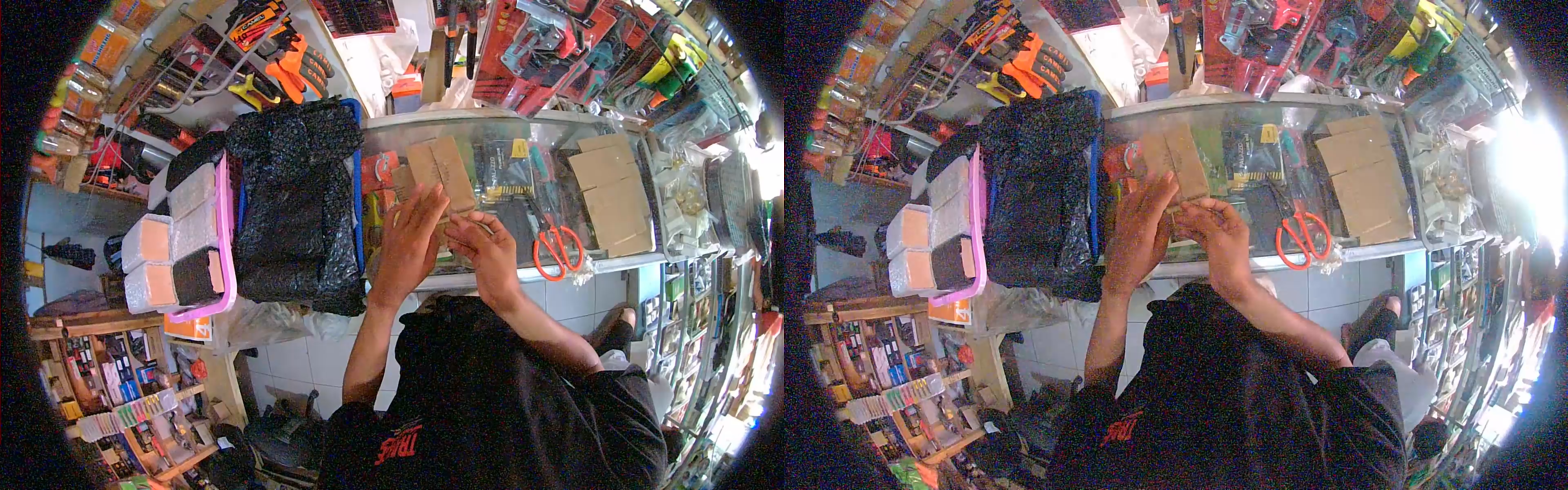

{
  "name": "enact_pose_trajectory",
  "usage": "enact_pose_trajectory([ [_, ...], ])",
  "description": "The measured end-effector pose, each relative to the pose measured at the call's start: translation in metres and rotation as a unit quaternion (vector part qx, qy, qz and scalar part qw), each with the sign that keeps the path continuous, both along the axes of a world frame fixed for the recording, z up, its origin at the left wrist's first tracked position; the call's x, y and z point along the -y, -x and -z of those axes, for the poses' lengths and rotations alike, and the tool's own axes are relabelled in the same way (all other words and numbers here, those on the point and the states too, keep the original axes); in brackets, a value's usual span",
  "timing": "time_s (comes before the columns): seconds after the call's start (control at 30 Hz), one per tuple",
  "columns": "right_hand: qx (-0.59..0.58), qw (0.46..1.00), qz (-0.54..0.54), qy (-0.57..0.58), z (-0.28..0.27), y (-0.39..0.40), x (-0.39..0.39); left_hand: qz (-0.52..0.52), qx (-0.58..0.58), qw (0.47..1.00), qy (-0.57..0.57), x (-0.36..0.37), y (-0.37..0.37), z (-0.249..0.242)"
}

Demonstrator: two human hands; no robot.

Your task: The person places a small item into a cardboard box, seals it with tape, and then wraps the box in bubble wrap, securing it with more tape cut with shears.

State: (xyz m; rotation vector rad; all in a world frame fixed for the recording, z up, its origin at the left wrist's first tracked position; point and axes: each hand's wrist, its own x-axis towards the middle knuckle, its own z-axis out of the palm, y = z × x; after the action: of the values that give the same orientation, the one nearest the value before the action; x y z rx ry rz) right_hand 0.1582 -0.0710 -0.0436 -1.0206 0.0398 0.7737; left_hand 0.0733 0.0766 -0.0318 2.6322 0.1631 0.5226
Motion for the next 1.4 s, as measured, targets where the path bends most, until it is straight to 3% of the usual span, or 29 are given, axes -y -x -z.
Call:
enact_pose_trajectory([
  [0.53,0.006,1.0,0.007,-0.023,0.007,0.001,0.0,0.004,0.0,0.999,-0.053,-0.002,-0.002,0.011],
  [1.03,0.02,0.998,0.053,0.03,0.025,0.002,-0.016,0.001,0.006,0.998,-0.062,0.0,-0.003,0.01],
  [1.4,0.118,0.981,0.139,-0.07,0.053,0.006,-0.03,0.001,0.002,0.999,-0.033,0.002,-0.002,0.009],
])
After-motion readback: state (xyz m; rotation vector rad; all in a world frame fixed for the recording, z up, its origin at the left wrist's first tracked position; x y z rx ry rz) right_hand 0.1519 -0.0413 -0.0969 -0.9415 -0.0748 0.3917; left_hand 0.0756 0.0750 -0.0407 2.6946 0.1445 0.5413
